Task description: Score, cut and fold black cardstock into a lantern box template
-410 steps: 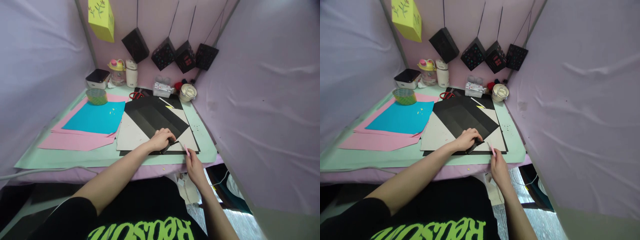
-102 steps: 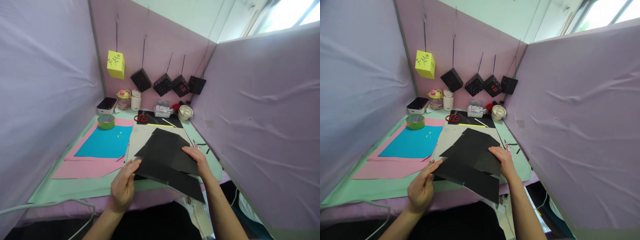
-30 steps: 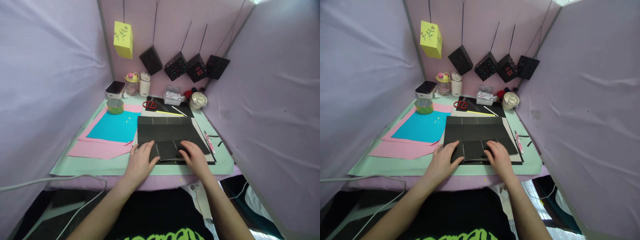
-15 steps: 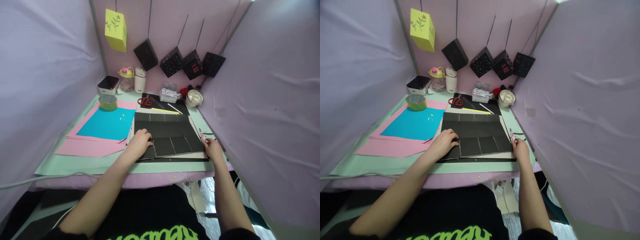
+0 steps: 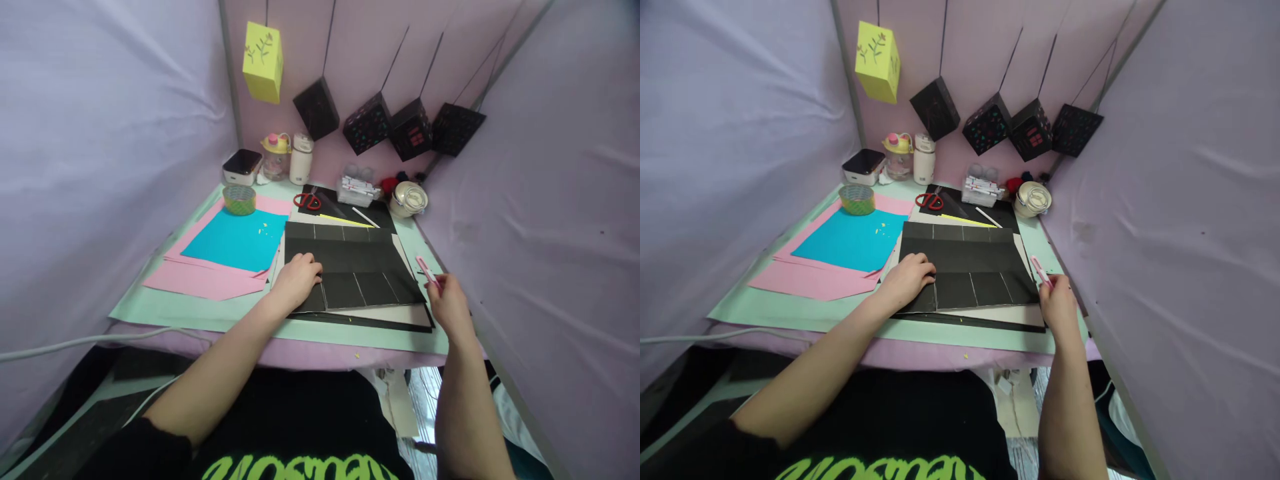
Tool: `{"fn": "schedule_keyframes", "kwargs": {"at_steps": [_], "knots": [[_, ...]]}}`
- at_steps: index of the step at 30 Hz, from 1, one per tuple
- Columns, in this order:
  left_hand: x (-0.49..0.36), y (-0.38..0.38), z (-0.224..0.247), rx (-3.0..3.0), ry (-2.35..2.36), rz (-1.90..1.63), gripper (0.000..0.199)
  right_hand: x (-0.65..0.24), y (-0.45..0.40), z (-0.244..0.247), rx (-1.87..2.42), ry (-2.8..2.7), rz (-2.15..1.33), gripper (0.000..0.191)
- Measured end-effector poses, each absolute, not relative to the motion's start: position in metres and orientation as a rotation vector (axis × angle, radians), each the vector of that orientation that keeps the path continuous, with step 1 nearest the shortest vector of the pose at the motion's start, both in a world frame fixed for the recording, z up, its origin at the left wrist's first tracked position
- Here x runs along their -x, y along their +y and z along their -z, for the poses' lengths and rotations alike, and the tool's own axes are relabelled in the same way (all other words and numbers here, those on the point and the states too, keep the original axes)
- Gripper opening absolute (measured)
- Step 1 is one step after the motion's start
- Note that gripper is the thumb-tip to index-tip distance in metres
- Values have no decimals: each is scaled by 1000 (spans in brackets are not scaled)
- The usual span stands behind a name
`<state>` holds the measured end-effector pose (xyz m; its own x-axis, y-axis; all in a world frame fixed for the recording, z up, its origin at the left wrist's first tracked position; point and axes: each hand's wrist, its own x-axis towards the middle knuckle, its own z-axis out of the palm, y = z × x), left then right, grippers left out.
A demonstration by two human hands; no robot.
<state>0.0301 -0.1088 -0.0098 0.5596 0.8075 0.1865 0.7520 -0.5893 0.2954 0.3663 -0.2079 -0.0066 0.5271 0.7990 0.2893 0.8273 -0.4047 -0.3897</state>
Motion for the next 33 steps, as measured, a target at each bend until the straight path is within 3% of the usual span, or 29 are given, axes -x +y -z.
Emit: {"fn": "schedule_keyframes", "kwargs": {"at_steps": [4, 9, 21, 27, 33], "knots": [[-29, -109, 10, -2636, 1337, -462, 19, -310, -186, -12, 1940, -1666, -248, 28], [-25, -109, 9, -2639, 1294, -489, 21, -262, -159, 3, 1743, -1875, -471, 26], [-30, -106, 13, -2604, 1306, -513, 18, -259, -156, 27, 1739, -1845, -397, 26], [-33, -97, 16, -2600, 1347, -487, 19, -259, -158, 28, 1688, -1894, -351, 46], [-36, -90, 17, -2588, 1367, -464, 21, -256, -173, 25, 1787, -2019, -206, 36]]}}
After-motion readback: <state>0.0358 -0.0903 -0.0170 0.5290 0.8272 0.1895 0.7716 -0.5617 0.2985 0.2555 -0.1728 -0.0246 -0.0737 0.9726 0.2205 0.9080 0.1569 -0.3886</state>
